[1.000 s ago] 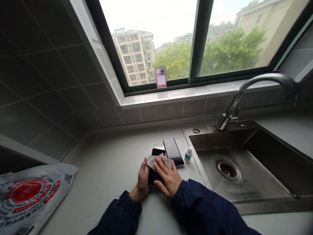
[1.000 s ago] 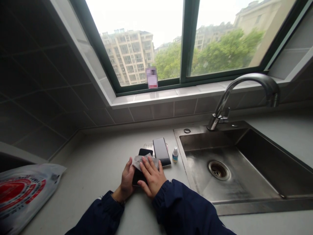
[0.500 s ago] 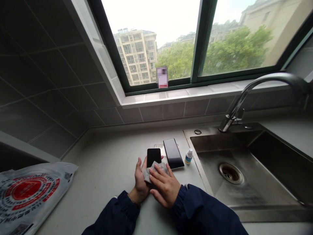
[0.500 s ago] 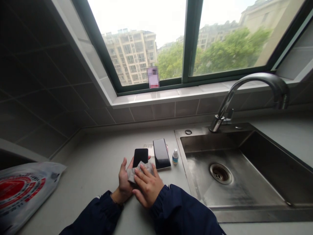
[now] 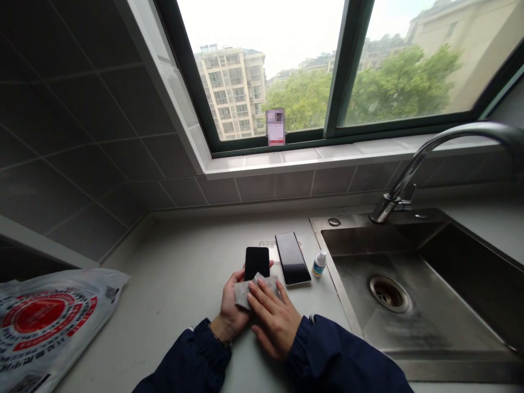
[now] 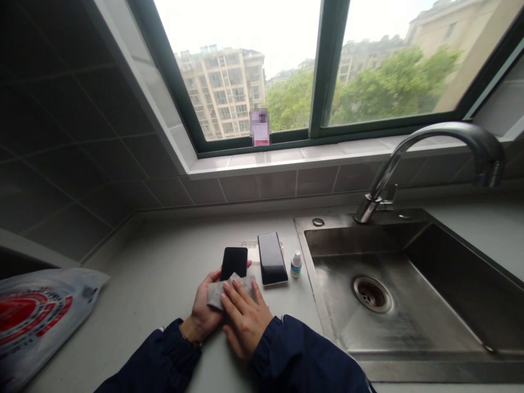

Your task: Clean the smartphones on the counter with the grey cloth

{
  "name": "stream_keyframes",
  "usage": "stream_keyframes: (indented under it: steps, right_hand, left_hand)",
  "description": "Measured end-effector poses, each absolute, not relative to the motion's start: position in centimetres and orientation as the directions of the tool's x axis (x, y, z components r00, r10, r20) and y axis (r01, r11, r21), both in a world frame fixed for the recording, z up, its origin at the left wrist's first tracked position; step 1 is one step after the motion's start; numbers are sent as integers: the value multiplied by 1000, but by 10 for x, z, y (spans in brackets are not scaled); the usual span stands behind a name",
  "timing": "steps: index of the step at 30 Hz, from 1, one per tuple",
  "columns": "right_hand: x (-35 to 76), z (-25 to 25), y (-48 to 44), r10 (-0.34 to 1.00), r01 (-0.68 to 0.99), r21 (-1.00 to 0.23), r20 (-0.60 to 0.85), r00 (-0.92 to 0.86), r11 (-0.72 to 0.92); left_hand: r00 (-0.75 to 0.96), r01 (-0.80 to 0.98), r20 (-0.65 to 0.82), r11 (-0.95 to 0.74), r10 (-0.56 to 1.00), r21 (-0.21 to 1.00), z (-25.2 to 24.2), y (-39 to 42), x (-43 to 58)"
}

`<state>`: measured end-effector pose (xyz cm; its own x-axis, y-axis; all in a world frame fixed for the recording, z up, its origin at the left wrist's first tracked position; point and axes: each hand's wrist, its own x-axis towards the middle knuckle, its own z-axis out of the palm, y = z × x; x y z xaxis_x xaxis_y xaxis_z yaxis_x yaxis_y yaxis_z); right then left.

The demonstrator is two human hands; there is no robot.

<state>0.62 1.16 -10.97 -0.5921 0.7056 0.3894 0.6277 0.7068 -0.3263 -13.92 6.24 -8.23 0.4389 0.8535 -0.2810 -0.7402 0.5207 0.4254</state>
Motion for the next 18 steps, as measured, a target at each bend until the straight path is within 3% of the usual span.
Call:
stream_keyframes:
  steps: [4,11,16,18]
  right_hand:
    - [3,-112,9,771,699,-329,332,-543,635]
    - [6,-112,14,778,731,-304,402,-483,611]
    - [6,-112,15,776,742,-294,433,-458,602]
    - [6,-112,14,779,743,-301,436,-451,598]
  left_hand:
    - [434,-759,-223,487,873,431,-77,57,-134]
    - [506,-709,-205,540,838,454,-82,52,-134]
    - [206,-706,-214,296,955,643,-116,50,-142]
    - [160,-685,-214,265,964,679,-124,49,-143]
